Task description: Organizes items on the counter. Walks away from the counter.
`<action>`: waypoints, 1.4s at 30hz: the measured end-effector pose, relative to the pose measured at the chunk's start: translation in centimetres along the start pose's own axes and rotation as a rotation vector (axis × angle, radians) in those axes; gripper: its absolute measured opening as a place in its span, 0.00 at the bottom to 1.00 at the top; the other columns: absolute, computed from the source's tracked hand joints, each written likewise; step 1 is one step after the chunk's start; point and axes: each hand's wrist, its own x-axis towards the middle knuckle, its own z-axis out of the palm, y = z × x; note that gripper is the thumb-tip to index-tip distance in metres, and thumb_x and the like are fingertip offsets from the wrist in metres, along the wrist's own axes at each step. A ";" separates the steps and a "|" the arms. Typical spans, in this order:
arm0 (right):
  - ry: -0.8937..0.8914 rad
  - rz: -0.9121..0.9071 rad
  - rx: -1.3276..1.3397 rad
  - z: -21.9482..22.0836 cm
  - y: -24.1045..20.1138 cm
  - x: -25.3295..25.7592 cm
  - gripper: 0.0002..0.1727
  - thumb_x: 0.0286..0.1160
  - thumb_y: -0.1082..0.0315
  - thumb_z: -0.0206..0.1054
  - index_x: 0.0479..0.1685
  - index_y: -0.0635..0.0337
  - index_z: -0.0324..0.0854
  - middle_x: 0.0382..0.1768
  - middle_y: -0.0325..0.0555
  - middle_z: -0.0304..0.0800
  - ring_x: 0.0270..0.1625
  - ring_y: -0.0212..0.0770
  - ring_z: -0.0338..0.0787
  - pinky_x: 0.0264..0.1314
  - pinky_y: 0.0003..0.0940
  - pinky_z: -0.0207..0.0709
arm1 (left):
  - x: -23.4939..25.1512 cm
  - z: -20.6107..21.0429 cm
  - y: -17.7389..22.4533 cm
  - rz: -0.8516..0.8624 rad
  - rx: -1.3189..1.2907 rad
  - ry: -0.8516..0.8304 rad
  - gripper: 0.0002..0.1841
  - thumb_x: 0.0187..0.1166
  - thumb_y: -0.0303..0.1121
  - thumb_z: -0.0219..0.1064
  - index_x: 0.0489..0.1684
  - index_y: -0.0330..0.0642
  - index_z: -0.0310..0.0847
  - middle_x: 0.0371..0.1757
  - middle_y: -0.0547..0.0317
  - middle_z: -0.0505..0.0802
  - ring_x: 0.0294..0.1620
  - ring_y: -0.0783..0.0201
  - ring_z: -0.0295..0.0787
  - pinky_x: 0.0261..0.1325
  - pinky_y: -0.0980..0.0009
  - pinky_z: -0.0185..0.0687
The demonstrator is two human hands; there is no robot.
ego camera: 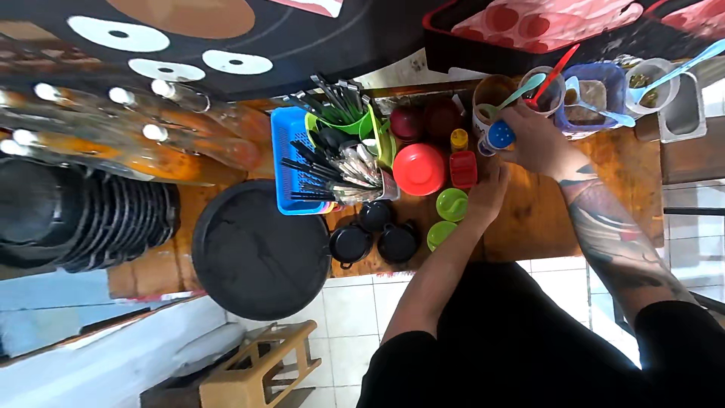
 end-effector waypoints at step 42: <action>0.216 0.343 0.699 16.8 6.8 -2.7 0.55 0.54 0.69 0.86 0.90 0.55 0.58 0.79 0.57 0.76 0.75 0.53 0.83 0.76 0.52 0.81 | 4.7 -5.4 -4.7 -0.147 0.012 0.413 0.40 0.65 0.51 0.79 0.78 0.45 0.69 0.60 0.57 0.93 0.72 0.52 0.81 0.81 0.47 0.59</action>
